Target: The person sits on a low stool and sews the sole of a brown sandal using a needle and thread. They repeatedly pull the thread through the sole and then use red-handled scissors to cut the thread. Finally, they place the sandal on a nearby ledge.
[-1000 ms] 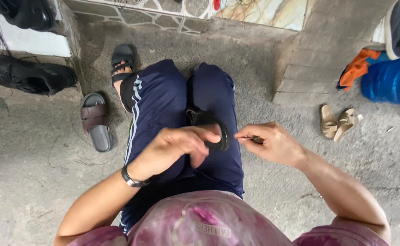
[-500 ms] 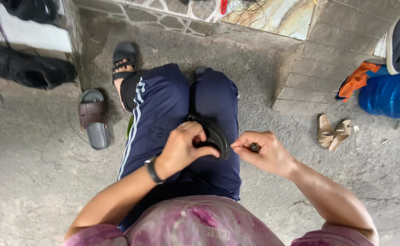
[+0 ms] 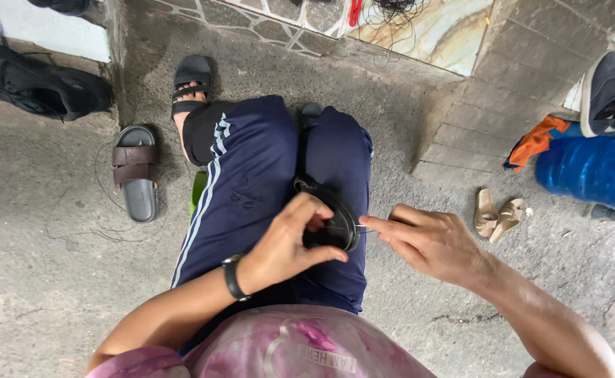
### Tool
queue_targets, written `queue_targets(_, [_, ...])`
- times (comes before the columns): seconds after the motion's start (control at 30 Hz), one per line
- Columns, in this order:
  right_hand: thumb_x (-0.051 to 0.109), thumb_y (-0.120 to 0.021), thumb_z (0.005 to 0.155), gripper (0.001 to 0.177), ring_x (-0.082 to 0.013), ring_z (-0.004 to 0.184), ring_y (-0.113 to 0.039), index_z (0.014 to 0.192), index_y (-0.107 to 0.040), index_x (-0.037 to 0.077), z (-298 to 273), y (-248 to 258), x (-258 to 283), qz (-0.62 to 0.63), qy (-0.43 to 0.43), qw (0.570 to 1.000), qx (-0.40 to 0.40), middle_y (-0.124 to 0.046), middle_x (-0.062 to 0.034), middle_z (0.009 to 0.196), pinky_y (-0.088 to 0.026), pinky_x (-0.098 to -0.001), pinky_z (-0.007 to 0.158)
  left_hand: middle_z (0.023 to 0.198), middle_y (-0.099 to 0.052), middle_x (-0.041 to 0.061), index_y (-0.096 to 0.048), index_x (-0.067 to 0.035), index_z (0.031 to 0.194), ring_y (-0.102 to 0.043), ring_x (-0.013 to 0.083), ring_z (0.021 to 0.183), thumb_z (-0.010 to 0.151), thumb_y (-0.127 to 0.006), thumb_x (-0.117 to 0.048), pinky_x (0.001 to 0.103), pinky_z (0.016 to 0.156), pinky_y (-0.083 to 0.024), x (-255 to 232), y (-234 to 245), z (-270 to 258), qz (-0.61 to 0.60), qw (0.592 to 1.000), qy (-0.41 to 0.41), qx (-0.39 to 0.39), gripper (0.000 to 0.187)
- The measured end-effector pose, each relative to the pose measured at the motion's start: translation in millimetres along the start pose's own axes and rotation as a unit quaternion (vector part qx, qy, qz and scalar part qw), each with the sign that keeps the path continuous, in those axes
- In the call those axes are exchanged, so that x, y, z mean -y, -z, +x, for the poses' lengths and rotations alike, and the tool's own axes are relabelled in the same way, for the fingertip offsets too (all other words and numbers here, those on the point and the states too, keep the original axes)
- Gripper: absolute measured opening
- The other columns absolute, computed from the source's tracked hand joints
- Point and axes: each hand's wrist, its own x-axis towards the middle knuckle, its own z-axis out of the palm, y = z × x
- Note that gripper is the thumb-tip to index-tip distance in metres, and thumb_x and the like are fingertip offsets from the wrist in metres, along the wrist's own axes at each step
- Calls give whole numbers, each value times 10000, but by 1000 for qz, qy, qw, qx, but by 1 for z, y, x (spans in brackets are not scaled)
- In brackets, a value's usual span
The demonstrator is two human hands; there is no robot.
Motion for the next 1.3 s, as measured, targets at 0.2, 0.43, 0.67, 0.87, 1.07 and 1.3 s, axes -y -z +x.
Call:
queue_targets(0.2, [224, -477, 1000, 369, -139, 414, -550, 1308, -676, 272, 3, 7, -2, 22, -2, 999, 41, -550, 27, 684, -492, -268, 411, 933, -570, 118, -591, 0, 1069, -667, 254, 834, 670, -944, -225, 286, 704, -613, 5, -18, 0, -17, 998, 57, 1, 578])
queue_targets(0.43, [186, -486, 972, 402, -145, 416, -578, 1305, -685, 290, 7, 16, -1, -9, 7, 997, 81, -577, 22, 701, -509, -280, 401, 934, -558, 127, -586, 0, 1081, -667, 263, 847, 674, -933, -192, 299, 729, -620, 2, -18, 2, -14, 996, 83, 19, 568])
queue_targets(0.67, [161, -487, 962, 426, -89, 410, -527, 1323, -676, 286, 7, 19, -2, -51, 16, 993, 101, -602, 34, 718, -464, -220, 386, 912, -565, 108, -584, -40, 1073, -677, 247, 816, 656, -933, -236, 319, 695, -619, 2, -19, 3, 1, 993, 116, 29, 578])
queue_targets(0.87, [140, -535, 930, 465, -110, 419, -597, 1355, -638, 300, 4, 23, 6, -152, 35, 979, 133, -654, -17, 806, -484, -237, 370, 907, -565, 102, -611, -29, 1027, -678, 238, 799, 700, -917, -203, 270, 691, -626, 13, -27, 2, -28, 995, 98, 16, 481])
queue_targets(1.07, [255, -539, 952, 489, -159, 467, -590, 1436, -521, 324, -16, -19, -22, -219, 67, 973, 28, -528, 36, 776, -511, -296, 426, 870, -555, 104, -605, -28, 996, -666, 244, 746, 622, -955, -236, 276, 642, -628, 24, -39, 11, -47, 993, 109, 3, 553])
queue_targets(1.3, [233, -519, 984, 412, -190, 509, -617, 1372, -634, 311, -10, -29, -27, 15, 38, 999, 4, -548, 59, 720, -533, -301, 478, 878, -549, 69, -570, -75, 959, -693, 254, 750, 589, -948, -241, 327, 637, -635, 20, -34, 18, -26, 991, 129, 36, 554])
